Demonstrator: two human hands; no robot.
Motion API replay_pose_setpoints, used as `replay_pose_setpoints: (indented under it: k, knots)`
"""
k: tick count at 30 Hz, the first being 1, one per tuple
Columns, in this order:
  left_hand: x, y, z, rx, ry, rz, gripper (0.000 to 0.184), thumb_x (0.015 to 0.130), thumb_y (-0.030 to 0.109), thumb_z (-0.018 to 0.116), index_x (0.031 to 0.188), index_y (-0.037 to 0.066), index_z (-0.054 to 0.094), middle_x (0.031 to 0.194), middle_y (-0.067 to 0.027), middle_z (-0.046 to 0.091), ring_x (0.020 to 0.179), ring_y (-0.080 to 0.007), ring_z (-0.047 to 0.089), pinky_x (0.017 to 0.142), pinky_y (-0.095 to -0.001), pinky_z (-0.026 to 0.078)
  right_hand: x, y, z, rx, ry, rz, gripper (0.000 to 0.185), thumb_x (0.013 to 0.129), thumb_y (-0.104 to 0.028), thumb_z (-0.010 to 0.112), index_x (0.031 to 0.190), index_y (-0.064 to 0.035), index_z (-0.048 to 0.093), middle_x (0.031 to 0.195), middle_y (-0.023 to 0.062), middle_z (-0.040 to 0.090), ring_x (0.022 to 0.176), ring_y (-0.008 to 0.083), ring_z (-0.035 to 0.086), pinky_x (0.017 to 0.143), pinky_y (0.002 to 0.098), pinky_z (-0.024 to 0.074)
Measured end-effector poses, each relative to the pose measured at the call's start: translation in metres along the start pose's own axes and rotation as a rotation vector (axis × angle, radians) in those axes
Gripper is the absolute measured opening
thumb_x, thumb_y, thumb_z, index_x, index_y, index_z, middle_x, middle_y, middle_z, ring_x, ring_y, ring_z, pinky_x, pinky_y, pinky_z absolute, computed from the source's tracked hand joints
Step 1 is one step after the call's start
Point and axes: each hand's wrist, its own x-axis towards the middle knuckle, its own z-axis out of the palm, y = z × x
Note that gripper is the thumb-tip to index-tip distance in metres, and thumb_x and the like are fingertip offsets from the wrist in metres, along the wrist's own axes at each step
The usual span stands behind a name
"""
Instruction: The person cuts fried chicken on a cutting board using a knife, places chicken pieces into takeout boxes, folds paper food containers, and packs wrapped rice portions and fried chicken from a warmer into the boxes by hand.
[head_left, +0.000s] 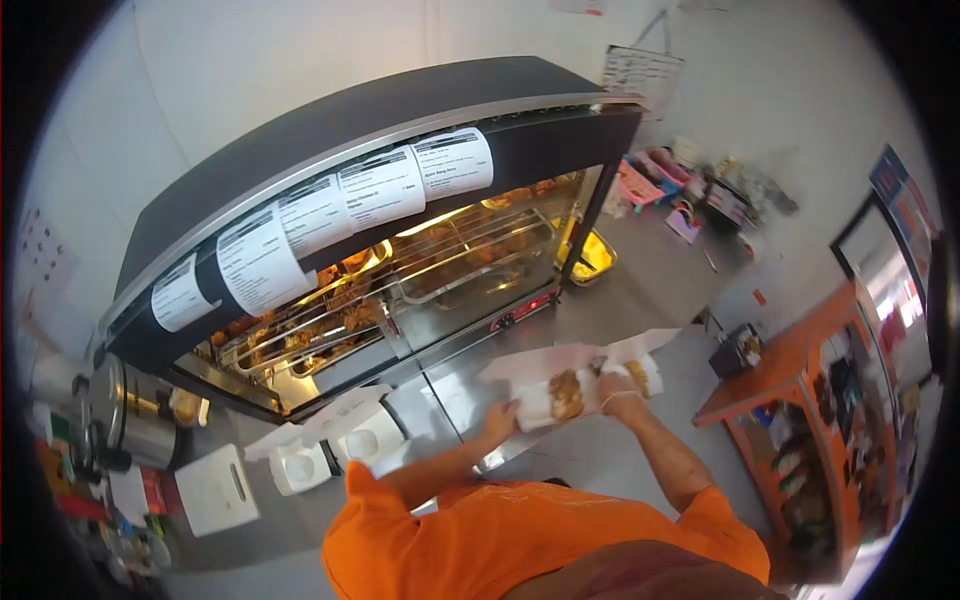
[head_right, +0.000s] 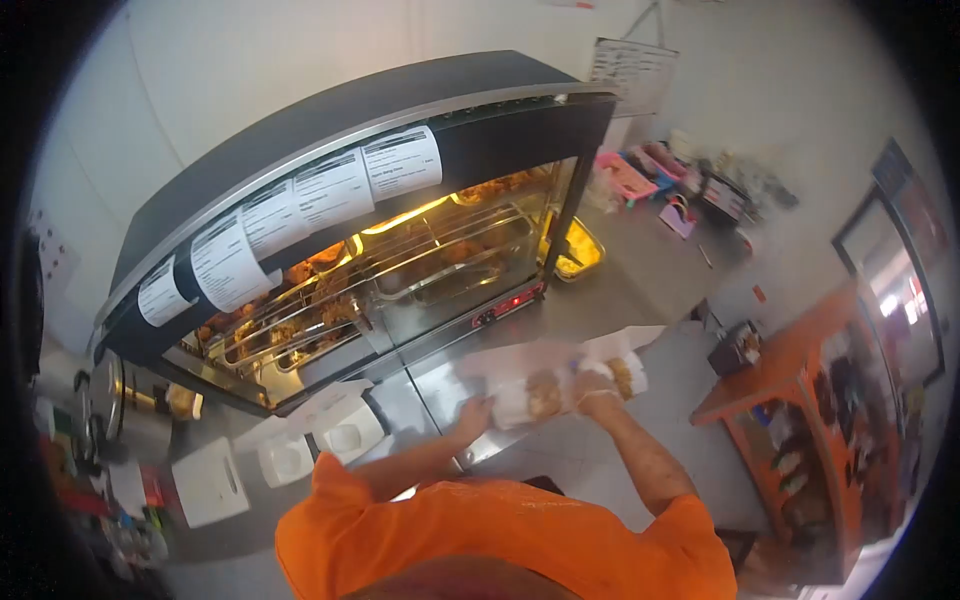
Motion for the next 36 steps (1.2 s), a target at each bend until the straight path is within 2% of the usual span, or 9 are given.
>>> replay_pose_setpoints:
  k: [6, 8, 14, 16, 18, 23, 26, 32, 36]
  knots:
    - [0.152, 0.02, 0.21, -0.001, 0.192, 0.008, 0.04, 0.1, 0.032, 0.057, 0.111, -0.004, 0.069, 0.084, -0.0212, 0.073, 0.078, -0.035, 0.071, 0.077, -0.0455, 0.054, 0.183, 0.23, 0.002, -0.357, 0.105, -0.129, 0.022, 0.08, -0.02, 0.069, 0.092, -0.0046, 0.077, 0.105, 0.0207, 0.073, 0.103, 0.035, 0.071, 0.09, 0.0457, 0.0557]
    - [0.181, 0.078, 0.245, -0.206, 0.013, -0.377, 0.041, 0.099, 0.033, 0.059, 0.117, -0.003, 0.067, 0.089, -0.022, 0.073, 0.085, -0.0358, 0.071, 0.081, -0.048, 0.053, 0.224, 0.275, -0.022, -0.439, 0.029, -0.191, 0.022, 0.081, -0.021, 0.069, 0.092, -0.0043, 0.077, 0.107, 0.0207, 0.073, 0.105, 0.0361, 0.07, 0.092, 0.0458, 0.0551]
    - [0.309, 0.048, 0.391, -0.191, 0.61, 0.326, 0.041, 0.096, 0.032, 0.066, 0.123, 0.001, 0.064, 0.111, -0.0212, 0.067, 0.101, -0.0305, 0.066, 0.088, -0.0458, 0.051, 0.373, 0.401, 0.013, -0.421, 0.102, -0.201, 0.027, 0.088, -0.025, 0.065, 0.104, -0.0067, 0.074, 0.115, 0.0192, 0.072, 0.109, 0.0351, 0.069, 0.093, 0.0448, 0.054]
    - [0.292, 0.144, 0.315, -0.386, 0.624, 0.217, 0.039, 0.093, 0.024, 0.069, 0.123, 0.0, 0.063, 0.119, -0.0191, 0.064, 0.109, -0.031, 0.062, 0.093, -0.0425, 0.049, 0.412, 0.432, 0.039, -0.291, 0.195, -0.147, 0.029, 0.09, -0.027, 0.063, 0.109, -0.0077, 0.073, 0.117, 0.0186, 0.071, 0.11, 0.0346, 0.069, 0.093, 0.0443, 0.0537]
    - [0.271, 0.228, 0.211, -0.051, 1.118, 0.621, 0.032, 0.091, 0.015, 0.069, 0.119, 0.001, 0.062, 0.11, -0.0153, 0.063, 0.107, -0.0315, 0.059, 0.096, -0.0419, 0.046, 0.441, 0.454, 0.055, -0.195, 0.257, -0.119, 0.031, 0.093, -0.028, 0.061, 0.114, -0.0087, 0.072, 0.12, 0.018, 0.07, 0.111, 0.034, 0.069, 0.093, 0.0439, 0.0534]
    - [0.197, 0.338, -0.009, 0.213, 1.909, 0.618, 0.038, 0.101, 0.017, 0.059, 0.131, -0.004, 0.049, 0.131, -0.0208, 0.053, 0.126, -0.0351, 0.046, 0.11, -0.0477, 0.031, 0.465, 0.472, 0.048, 0.027, 0.199, 0.024, 0.04, 0.093, -0.033, 0.062, 0.125, -0.01, 0.065, 0.123, 0.0182, 0.069, 0.112, 0.0359, 0.067, 0.093, 0.0457, 0.0526]
    - [0.168, 0.366, -0.09, 0.077, 1.918, 0.685, 0.043, 0.101, 0.023, 0.058, 0.133, -0.004, 0.048, 0.136, -0.0182, 0.056, 0.131, -0.0335, 0.046, 0.112, -0.0471, 0.027, 0.45, 0.467, 0.025, 0.238, 0.31, 0.106, 0.045, 0.089, -0.038, 0.066, 0.125, -0.0114, 0.064, 0.119, 0.0172, 0.071, 0.111, 0.0372, 0.067, 0.093, 0.0474, 0.0521]
    - [0.154, 0.366, -0.131, -0.413, 1.468, 0.857, 0.054, 0.086, 0.004, 0.08, 0.131, 0.0, 0.052, 0.12, -0.0141, 0.064, 0.097, -0.0186, 0.064, 0.087, -0.0317, 0.053, 0.386, 0.482, 0.022, 0.526, 0.634, -0.088, 0.047, 0.085, -0.031, 0.071, 0.126, -0.0096, 0.065, 0.115, 0.0173, 0.072, 0.107, 0.0364, 0.068, 0.094, 0.045, 0.0525]
    - [0.17, 0.344, -0.018, -0.229, 1.428, 0.811, 0.059, 0.095, 0.005, 0.068, 0.139, 0.01, 0.029, 0.123, -0.0187, 0.053, 0.103, -0.0242, 0.062, 0.085, -0.034, 0.057, 0.38, 0.538, 0.091, 0.721, 0.679, -0.108, 0.047, 0.085, -0.021, 0.074, 0.129, -0.0071, 0.064, 0.115, 0.016, 0.071, 0.107, 0.0316, 0.068, 0.096, 0.0403, 0.0516]
